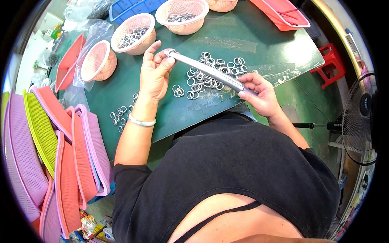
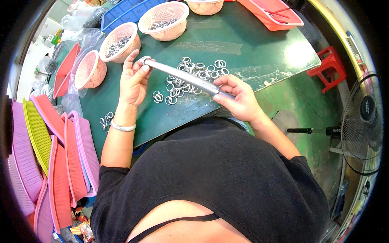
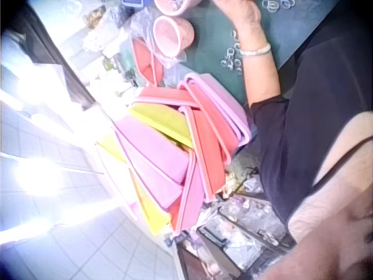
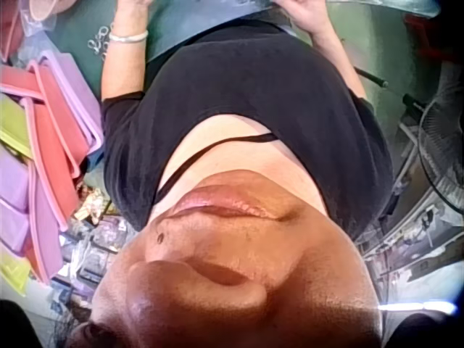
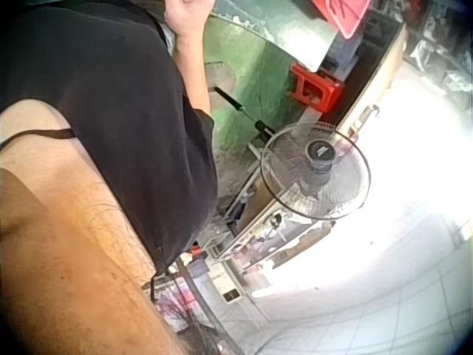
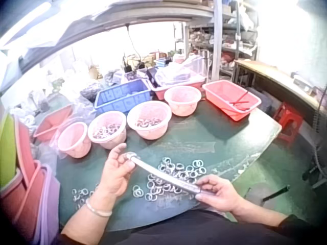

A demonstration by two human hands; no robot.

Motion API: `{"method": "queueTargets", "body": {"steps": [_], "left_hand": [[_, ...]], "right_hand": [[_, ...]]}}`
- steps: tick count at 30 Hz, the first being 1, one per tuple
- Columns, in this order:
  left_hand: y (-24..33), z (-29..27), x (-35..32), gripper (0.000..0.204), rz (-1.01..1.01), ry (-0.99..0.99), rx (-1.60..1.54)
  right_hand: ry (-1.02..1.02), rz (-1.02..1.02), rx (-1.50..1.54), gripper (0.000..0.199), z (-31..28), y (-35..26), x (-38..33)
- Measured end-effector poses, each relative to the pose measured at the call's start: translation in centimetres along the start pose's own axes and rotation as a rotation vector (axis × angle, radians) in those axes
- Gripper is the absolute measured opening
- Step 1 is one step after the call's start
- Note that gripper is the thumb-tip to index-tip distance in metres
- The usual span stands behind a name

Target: The person repeatedly picks up small metal rings from a table and files them using a metal rod. They handle the rings one at a time, sliding them onto the rod and rubbing them against its surface before placing them back on the table.

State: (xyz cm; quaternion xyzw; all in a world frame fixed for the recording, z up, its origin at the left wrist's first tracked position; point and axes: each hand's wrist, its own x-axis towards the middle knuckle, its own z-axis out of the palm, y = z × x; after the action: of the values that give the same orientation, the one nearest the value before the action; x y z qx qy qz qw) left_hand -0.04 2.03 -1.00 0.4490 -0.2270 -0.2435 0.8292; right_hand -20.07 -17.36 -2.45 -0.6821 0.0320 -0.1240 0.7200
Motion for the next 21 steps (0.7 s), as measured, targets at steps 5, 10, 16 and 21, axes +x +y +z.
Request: {"method": "queueTargets", "body": {"steps": [5,10,16,21], "left_hand": [[-0.3,0.1,0.0,0.042,-0.043,-0.027,-0.069],[-0.2,0.1,0.0,0.038,-0.116,0.025,-0.067],[-0.6,0.4,-0.1,0.041,-0.123,0.026,0.024],[-0.3,1.3,-0.5,0.058,-0.092,0.026,0.041]], "right_hand": [[-0.005,-0.001,0.005,0.029,0.3,-0.3,0.2],[-0.008,-0.023,-0.015,0.030,0.3,-0.1,0.2],[-0.005,-0.043,-0.052,0.029,0.3,0.2,0.3],[-0.006,-0.047,-0.102,0.029,0.3,0.2,0.3]]}}
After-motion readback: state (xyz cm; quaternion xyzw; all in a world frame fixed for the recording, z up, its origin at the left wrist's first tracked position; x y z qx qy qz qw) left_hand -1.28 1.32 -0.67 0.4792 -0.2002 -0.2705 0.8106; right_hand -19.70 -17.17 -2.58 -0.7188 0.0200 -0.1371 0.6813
